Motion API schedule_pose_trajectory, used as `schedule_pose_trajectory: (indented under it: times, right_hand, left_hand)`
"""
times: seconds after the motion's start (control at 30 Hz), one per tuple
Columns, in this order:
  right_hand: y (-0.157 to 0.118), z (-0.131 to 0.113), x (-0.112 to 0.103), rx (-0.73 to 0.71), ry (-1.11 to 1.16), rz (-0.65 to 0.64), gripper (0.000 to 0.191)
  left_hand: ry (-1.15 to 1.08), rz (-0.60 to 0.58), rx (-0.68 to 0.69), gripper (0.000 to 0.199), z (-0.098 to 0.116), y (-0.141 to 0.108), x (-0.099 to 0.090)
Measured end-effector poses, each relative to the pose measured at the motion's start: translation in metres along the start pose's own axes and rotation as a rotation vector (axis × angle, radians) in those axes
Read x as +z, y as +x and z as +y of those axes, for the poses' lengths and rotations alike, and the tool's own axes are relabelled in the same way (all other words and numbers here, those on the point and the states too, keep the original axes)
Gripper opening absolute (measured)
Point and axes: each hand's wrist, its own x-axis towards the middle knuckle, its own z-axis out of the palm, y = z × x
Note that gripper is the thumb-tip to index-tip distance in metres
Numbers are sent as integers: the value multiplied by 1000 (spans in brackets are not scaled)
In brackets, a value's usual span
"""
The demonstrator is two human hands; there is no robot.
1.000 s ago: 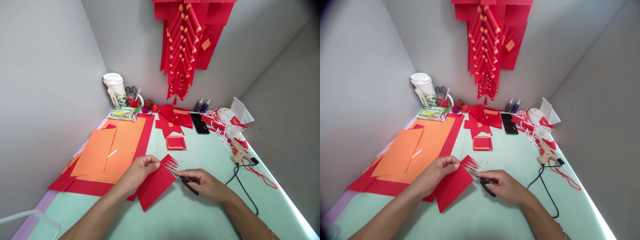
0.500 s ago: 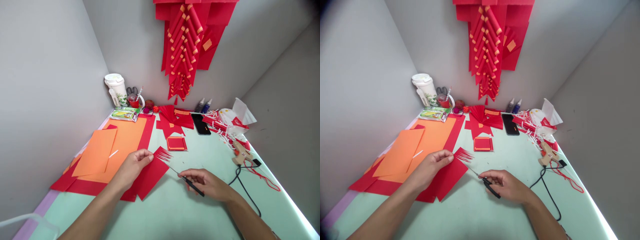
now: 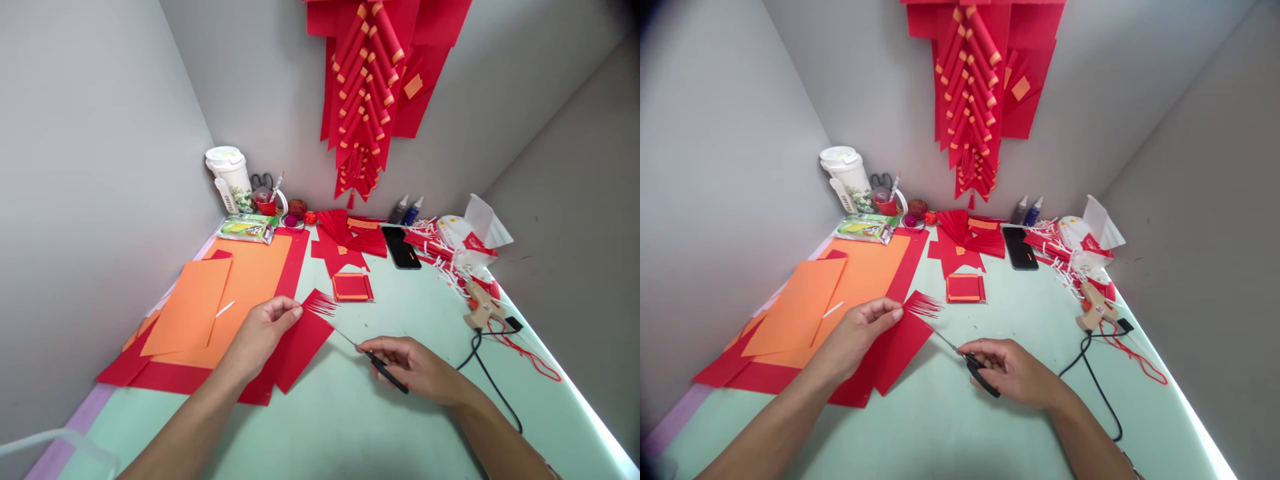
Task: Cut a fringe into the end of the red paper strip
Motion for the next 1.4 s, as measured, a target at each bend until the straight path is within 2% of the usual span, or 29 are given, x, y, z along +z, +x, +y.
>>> schedule_pose_trajectory:
  times: [0.6,0.87,1.4]
  right_hand:
    - [0,-4,3,14,29,9,32]
    - [0,-4,2,21,19,21,33]
    - [-2,-1,1,46,25,23,36]
  left_hand:
    - [46,-29,-30,25,7,-6,4]
    - [-28,-45,-19,25,5,-5,4]
    - [-31,-54,-15,25,2,-5,2]
